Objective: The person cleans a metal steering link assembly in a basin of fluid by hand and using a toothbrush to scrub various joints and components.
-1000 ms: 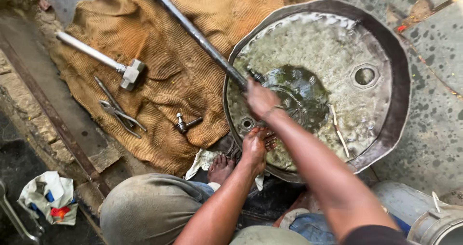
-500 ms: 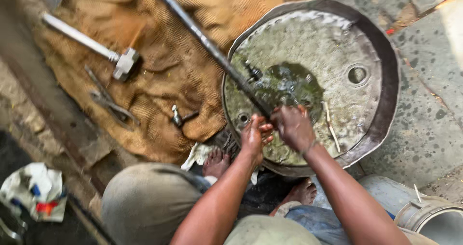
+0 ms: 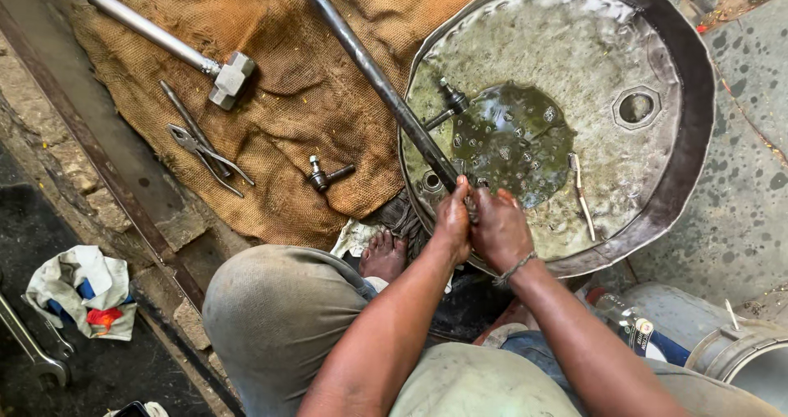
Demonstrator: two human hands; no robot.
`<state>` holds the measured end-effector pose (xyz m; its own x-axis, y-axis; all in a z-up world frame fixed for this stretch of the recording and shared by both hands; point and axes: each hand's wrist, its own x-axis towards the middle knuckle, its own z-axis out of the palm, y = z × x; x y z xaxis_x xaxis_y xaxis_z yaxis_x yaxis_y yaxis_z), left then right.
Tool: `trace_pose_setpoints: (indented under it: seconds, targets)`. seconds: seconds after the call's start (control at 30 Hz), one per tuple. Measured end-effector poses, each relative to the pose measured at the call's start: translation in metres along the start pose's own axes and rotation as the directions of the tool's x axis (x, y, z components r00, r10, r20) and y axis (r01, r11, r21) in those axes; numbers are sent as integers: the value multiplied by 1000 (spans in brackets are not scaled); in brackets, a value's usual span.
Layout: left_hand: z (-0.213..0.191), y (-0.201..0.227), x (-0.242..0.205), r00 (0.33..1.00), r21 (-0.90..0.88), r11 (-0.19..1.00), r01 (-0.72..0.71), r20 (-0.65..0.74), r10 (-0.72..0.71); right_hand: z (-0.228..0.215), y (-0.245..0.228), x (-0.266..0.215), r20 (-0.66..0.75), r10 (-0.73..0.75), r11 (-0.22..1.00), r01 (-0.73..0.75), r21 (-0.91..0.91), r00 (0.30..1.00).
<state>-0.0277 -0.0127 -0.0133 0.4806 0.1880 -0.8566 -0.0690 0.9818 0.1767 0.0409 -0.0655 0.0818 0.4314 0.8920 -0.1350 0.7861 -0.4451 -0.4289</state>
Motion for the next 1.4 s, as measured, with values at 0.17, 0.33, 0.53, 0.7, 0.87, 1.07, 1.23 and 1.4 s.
trace_pose_setpoints:
  seconds: [0.17,0.33,0.53,0.7,0.87,1.07,1.23,1.4]
  targets:
    - [-4,0,0,997,-68,997,-46,59,50,-20,7,-2,-10,11,998,-10,65,1000]
    - [8,9,-11,999,35,999,27,42,-28,-38,48,9,-73,370,925,-359,125,926]
    - [11,8,-17,1000,30,1000,-10,23,9,14,143,31,-7,348,937,-348,-19,938]
    - [11,12,-17,1000,15,1000,-13,7,13,92,159,-3,239,24,938,61,-341,971]
    - [16,11,-18,1000,-52,999,-9,16,9,30,172,-5,382,649,568,-753,331,658]
    - [21,11,-16,1000,-14,1000,-24,6,25,-27,93,-5,438,467,300,-604,739,768]
    - [22,15,-16,998,1,998,56,-4,-56,-8,37,14,161,423,906,-418,-65,892]
    - [20,5,-3,1000,-41,999,-3,19,3,-29,62,69,305,662,750,-609,-259,685]
